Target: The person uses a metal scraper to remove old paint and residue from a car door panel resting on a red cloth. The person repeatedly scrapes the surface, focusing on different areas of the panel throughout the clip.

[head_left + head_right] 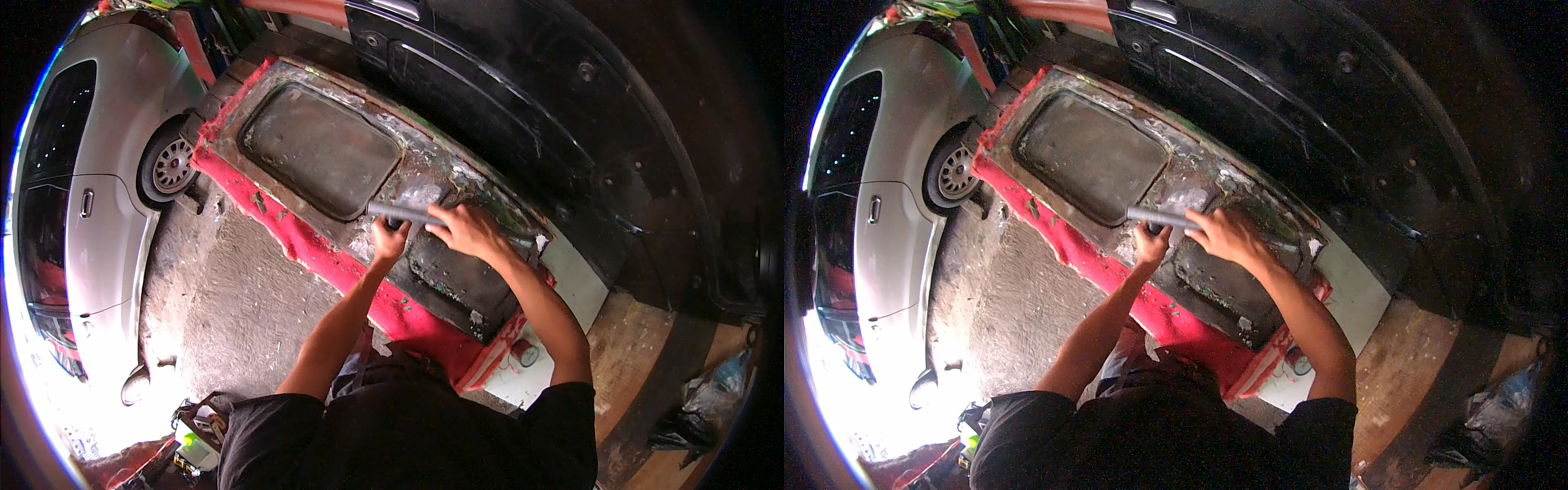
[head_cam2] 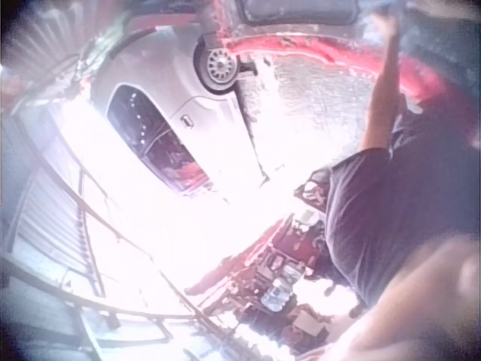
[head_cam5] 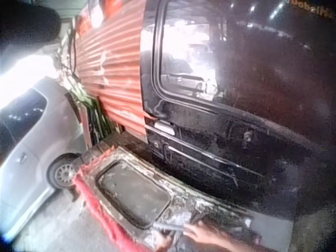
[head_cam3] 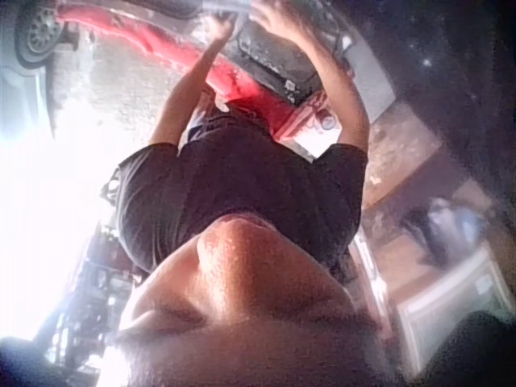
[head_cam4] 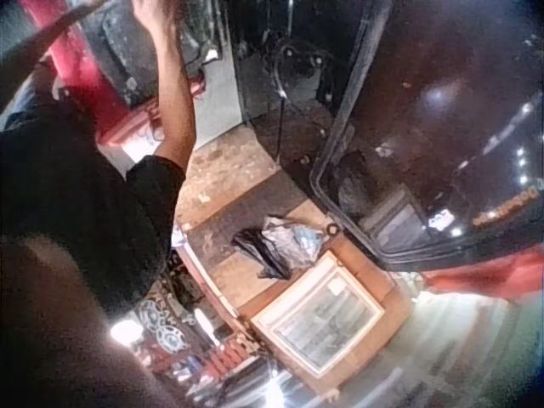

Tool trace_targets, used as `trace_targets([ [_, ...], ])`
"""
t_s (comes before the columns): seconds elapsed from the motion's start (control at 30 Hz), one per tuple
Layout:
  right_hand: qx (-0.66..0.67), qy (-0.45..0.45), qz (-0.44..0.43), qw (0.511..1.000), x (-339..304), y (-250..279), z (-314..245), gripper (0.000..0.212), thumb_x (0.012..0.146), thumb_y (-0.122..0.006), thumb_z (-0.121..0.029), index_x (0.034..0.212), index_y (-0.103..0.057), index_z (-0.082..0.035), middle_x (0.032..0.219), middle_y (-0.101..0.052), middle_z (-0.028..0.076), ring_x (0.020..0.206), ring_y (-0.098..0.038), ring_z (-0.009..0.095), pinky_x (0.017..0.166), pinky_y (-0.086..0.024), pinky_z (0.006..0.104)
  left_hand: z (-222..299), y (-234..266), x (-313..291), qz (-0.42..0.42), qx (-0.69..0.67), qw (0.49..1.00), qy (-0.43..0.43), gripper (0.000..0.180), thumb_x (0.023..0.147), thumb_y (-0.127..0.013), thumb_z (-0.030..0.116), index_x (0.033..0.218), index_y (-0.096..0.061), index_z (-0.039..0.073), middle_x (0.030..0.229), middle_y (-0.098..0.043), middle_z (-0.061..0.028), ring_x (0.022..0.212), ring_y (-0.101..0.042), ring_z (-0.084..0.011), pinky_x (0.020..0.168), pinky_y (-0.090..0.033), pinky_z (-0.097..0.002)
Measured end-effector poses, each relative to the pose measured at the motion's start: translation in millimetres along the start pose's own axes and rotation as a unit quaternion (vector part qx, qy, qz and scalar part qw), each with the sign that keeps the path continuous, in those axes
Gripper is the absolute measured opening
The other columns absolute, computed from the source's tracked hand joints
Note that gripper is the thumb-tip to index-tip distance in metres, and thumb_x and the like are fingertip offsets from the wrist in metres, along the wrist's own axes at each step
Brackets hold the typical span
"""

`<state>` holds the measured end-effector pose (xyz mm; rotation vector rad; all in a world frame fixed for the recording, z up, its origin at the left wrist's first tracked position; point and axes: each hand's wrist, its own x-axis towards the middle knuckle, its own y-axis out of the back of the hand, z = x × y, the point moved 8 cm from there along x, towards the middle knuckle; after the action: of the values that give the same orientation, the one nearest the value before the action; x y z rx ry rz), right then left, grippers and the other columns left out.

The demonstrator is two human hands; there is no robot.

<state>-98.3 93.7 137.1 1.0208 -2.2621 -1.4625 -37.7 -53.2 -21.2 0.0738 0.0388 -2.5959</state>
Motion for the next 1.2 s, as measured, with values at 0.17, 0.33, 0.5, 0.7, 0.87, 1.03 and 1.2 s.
trace_targets([
  [0.17,0.114,0.011,0.101,0.988,-0.4,23.7,-1.3,0.037,0.089,-0.063,-0.040,0.108,-0.060,-0.009,0.088,-0.066,0.020,0.080,-0.065,0.038,0.065,-0.051,0.0447,19.9,-15.5,-4.0,-0.099,0.079,0.992,-0.029,0.015,0.072,-0.068,0.005,0.075,-0.056,-0.002,0.060,-0.052,-0.0020,0.057,-0.044,-0.0084,0.050,-0.039,-0.0304],
  [0.33,0.204,-0.068,0.266,0.940,-8.2,46.5,22.2,0.033,0.094,-0.057,-0.038,0.099,-0.053,-0.005,0.068,-0.053,0.011,0.059,-0.051,0.020,0.054,-0.040,0.0360,10.1,-17.0,-6.6,-0.115,0.002,0.993,0.013,0.016,0.073,-0.066,0.004,0.070,-0.050,0.003,0.062,-0.046,0.0033,0.058,-0.040,-0.0067,0.051,-0.035,-0.0282],
  [0.5,0.015,-0.021,0.007,1.000,-20.9,7.5,8.9,0.031,0.091,-0.060,-0.039,0.109,-0.057,-0.013,0.078,-0.064,0.021,0.073,-0.064,0.042,0.060,-0.049,0.0472,19.8,-17.3,-7.6,-0.109,0.056,0.992,-0.031,0.016,0.072,-0.067,0.004,0.070,-0.051,0.003,0.061,-0.045,0.0032,0.057,-0.040,-0.0065,0.051,-0.035,-0.0278],
  [0.7,0.198,-0.079,0.298,0.930,-23.6,63.0,17.6,0.029,0.094,-0.059,-0.035,0.100,-0.056,-0.007,0.067,-0.055,0.013,0.053,-0.052,0.024,0.052,-0.042,0.0364,23.7,-17.4,-7.9,-0.121,0.045,0.991,-0.023,0.017,0.072,-0.067,0.006,0.071,-0.051,0.002,0.061,-0.047,0.0024,0.057,-0.040,-0.0063,0.050,-0.035,-0.0284],
  [0.87,-0.043,-0.053,0.022,0.997,-34.9,-13.8,17.3,0.034,0.090,-0.061,-0.041,0.106,-0.057,-0.012,0.076,-0.064,0.020,0.071,-0.064,0.041,0.057,-0.049,0.0472,29.4,-16.1,-11.2,-0.090,0.045,0.995,-0.015,0.018,0.072,-0.065,0.005,0.067,-0.048,0.003,0.060,-0.045,0.0029,0.057,-0.040,-0.0057,0.050,-0.034,-0.0281],
  [1.03,0.179,-0.098,0.280,0.938,-26.9,48.1,29.9,0.029,0.095,-0.057,-0.036,0.093,-0.054,-0.007,0.061,-0.051,0.007,0.056,-0.055,0.023,0.053,-0.042,0.0386,23.1,-15.0,-9.2,-0.108,0.050,0.993,-0.016,0.017,0.072,-0.064,0.004,0.067,-0.048,0.003,0.059,-0.045,0.0038,0.057,-0.040,-0.0055,0.050,-0.034,-0.0279],
  [1.2,0.158,0.003,0.204,0.966,-28.6,6.6,10.2,0.029,0.093,-0.059,-0.034,0.101,-0.055,-0.006,0.071,-0.063,0.014,0.062,-0.064,0.027,0.055,-0.047,0.0411,2.4,-15.4,-9.4,-0.086,0.021,0.996,-0.002,0.018,0.073,-0.064,0.004,0.067,-0.048,0.004,0.059,-0.044,0.0040,0.056,-0.039,-0.0055,0.050,-0.033,-0.0279],
])
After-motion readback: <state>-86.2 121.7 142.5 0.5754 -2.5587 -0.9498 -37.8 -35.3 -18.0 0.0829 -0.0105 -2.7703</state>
